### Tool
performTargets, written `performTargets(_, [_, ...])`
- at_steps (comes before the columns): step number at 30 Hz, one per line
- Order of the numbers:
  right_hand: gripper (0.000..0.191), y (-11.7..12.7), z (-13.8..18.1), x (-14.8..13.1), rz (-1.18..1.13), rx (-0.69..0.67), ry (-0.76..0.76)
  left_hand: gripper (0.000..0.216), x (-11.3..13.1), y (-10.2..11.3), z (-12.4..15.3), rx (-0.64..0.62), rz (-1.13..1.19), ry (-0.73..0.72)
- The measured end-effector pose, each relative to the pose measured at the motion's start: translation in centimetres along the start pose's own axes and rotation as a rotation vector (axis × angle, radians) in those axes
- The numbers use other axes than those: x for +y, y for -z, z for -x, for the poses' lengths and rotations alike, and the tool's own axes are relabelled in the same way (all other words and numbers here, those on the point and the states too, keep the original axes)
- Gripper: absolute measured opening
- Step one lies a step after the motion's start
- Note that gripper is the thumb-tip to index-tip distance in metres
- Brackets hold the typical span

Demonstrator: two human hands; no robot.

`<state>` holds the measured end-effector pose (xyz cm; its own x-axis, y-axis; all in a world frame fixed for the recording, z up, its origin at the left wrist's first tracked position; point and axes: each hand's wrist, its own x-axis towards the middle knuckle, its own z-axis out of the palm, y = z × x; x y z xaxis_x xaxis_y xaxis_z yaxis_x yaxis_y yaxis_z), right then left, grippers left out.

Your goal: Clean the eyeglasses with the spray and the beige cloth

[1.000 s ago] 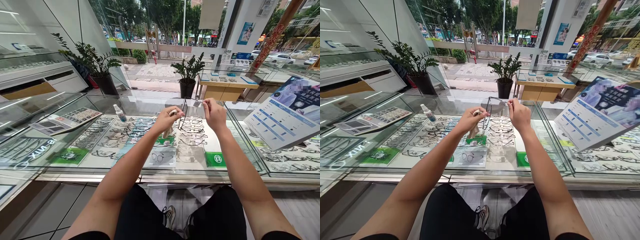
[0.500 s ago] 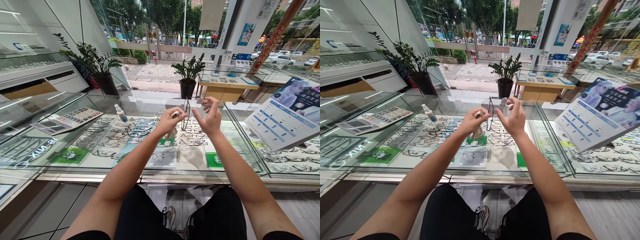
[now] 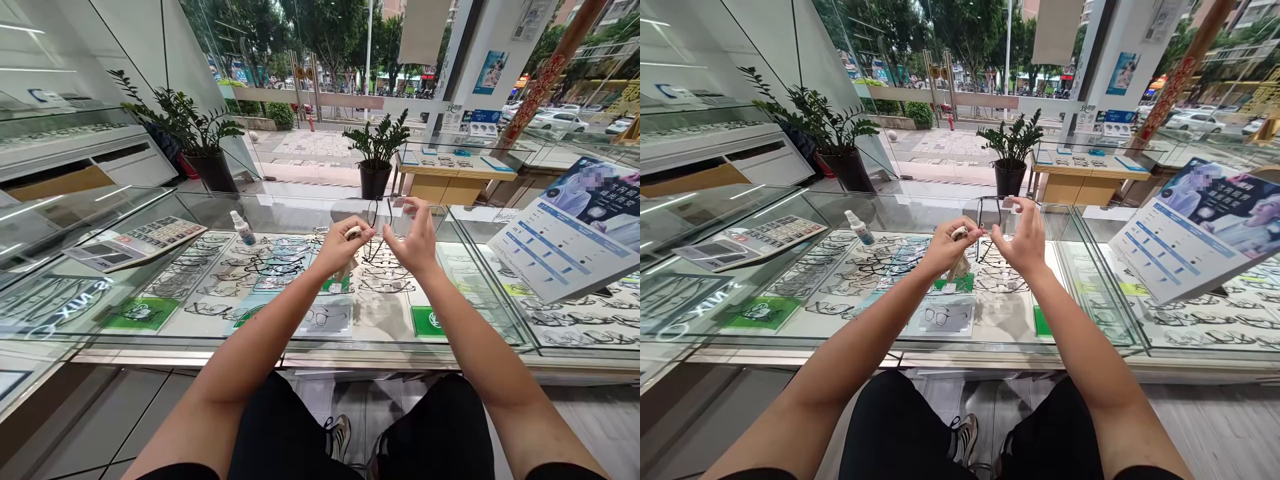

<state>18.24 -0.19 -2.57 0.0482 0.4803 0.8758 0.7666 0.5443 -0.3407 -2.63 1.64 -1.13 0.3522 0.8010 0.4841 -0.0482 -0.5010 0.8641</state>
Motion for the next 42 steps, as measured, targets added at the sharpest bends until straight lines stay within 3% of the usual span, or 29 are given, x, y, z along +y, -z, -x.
performTargets(7, [0.072, 0.0, -0.1, 0.4, 0.013, -0.017, 0.061, 0.056, -0.4, -0.1, -0.2, 0.124, 0.042, -0.028])
performTargets(21, [0.06, -0.3, 0.2, 0.6, 0.123, -0.179, -0.087, 0.06, -0.1, 0.7, -0.5, 0.423, 0.036, 0.009])
performTargets(29, [0.048, -0.1, 0.1, -1.0, 0.019, -0.334, 0.028, 0.048, 0.7, 0.0, -0.1, 0.211, -0.128, -0.228])
performTargets(32, [0.047, -0.5, 0.5, -1.8, -0.09, -0.377, 0.073, 0.047, 0.6, -0.1, 0.0, 0.194, -0.16, -0.226])
performTargets(37, [0.037, -1.1, 1.0, -2.5, -0.216, -0.338, 0.075, 0.051, 0.6, -0.1, 0.0, 0.151, -0.126, -0.184])
performTargets(42, [0.034, -1.0, 0.8, -2.6, -0.218, -0.306, 0.08, 0.045, 1.1, 0.0, 0.2, 0.123, -0.12, -0.187])
